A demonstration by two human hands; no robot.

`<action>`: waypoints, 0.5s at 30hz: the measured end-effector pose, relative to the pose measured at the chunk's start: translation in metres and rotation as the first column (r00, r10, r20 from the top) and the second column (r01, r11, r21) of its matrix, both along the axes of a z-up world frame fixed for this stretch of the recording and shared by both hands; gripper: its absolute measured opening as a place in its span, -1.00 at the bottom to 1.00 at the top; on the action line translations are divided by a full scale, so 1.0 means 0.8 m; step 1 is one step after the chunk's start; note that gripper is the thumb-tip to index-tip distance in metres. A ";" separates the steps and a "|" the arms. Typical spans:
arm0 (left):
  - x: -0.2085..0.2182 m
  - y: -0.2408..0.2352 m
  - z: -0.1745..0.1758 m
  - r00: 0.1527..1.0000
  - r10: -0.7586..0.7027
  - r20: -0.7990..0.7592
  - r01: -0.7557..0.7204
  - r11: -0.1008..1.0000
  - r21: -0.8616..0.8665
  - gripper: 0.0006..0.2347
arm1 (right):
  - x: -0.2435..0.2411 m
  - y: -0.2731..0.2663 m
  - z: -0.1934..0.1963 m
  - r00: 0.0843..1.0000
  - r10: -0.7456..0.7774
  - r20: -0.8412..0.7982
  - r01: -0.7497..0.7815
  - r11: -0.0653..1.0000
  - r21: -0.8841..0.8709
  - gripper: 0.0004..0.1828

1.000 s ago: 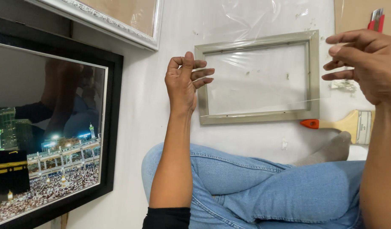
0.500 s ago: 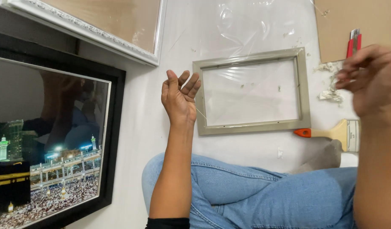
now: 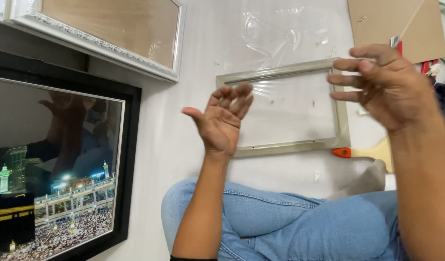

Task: Removing the back of a picture frame, cleaning it with a brush, and applying a protective plastic film.

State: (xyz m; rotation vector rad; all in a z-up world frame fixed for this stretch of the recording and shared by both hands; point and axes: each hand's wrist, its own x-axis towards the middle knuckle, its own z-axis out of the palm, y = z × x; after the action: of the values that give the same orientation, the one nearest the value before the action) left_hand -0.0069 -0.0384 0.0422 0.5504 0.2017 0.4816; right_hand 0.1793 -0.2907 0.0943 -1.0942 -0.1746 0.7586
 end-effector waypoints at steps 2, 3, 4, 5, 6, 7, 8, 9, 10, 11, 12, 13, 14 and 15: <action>-0.002 0.025 -0.001 0.999 -0.020 0.030 0.020 1.000 0.018 -0.08 | 0.020 -0.032 0.009 0.990 0.040 0.132 -0.018 0.986 -0.167 -0.72; -0.004 0.037 -0.002 0.994 -0.056 -0.096 0.066 0.993 0.094 -0.12 | 0.026 -0.044 0.006 0.975 0.120 0.188 -0.067 0.962 -0.266 -0.75; -0.007 0.050 -0.002 0.971 -0.082 -0.224 0.121 0.979 0.166 -0.13 | 0.030 -0.056 0.003 0.952 0.201 0.232 -0.108 0.926 -0.362 -0.77; -0.005 0.051 -0.005 0.971 -0.085 -0.224 0.124 0.978 0.167 -0.13 | 0.024 -0.042 0.017 0.952 0.197 0.233 -0.104 0.927 -0.361 -0.77; -0.007 0.052 -0.009 0.952 -0.239 -0.190 0.256 0.964 0.076 -0.11 | 0.016 -0.028 0.029 0.958 0.246 0.147 -0.136 0.843 -0.521 -0.78; -0.008 0.052 -0.012 0.913 -0.383 -0.142 0.386 0.923 -0.010 -0.10 | 0.008 -0.014 0.042 0.958 0.281 0.052 -0.178 0.731 -0.659 -0.78; -0.011 0.055 -0.015 0.912 -0.385 -0.144 0.387 0.922 -0.013 -0.10 | 0.008 -0.009 0.033 0.959 0.280 0.049 -0.180 0.730 -0.659 -0.78; -0.014 0.058 -0.018 0.868 -0.489 -0.086 0.490 0.872 -0.009 -0.17 | 0.009 -0.004 0.025 0.940 0.341 0.018 -0.248 0.716 -0.653 -0.75; -0.014 0.061 -0.021 0.810 -0.587 -0.023 0.587 0.810 0.005 -0.24 | 0.011 0.001 0.018 0.916 0.401 -0.007 -0.311 0.698 -0.645 -0.71; -0.015 0.057 -0.009 0.808 -0.589 -0.022 0.589 0.808 0.007 -0.24 | 0.009 0.008 0.021 0.917 0.398 -0.005 -0.308 0.700 -0.645 -0.71; -0.016 0.053 0.002 0.821 -0.529 -0.216 0.553 0.830 0.071 -0.44 | 0.007 0.015 0.023 0.909 0.416 -0.037 -0.327 0.652 -0.684 -0.69; -0.017 0.050 0.013 0.808 -0.436 -0.397 0.524 0.840 0.142 -0.62 | 0.005 0.023 0.026 0.899 0.432 -0.070 -0.345 0.602 -0.720 -0.66; -0.018 0.050 0.015 0.808 -0.437 -0.396 0.524 0.840 0.142 -0.62 | 0.005 0.025 0.029 0.900 0.431 -0.070 -0.344 0.602 -0.721 -0.66; -0.019 0.051 0.017 0.816 -0.433 -0.383 0.513 0.848 0.135 -0.63 | 0.004 0.027 0.032 0.900 0.437 0.002 -0.298 0.617 -0.728 -0.55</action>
State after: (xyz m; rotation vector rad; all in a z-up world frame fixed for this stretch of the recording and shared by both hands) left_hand -0.0220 0.0021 0.0559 0.8882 0.3274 -0.0925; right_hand 0.1826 -0.2693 0.1199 -1.9279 -0.2774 1.1525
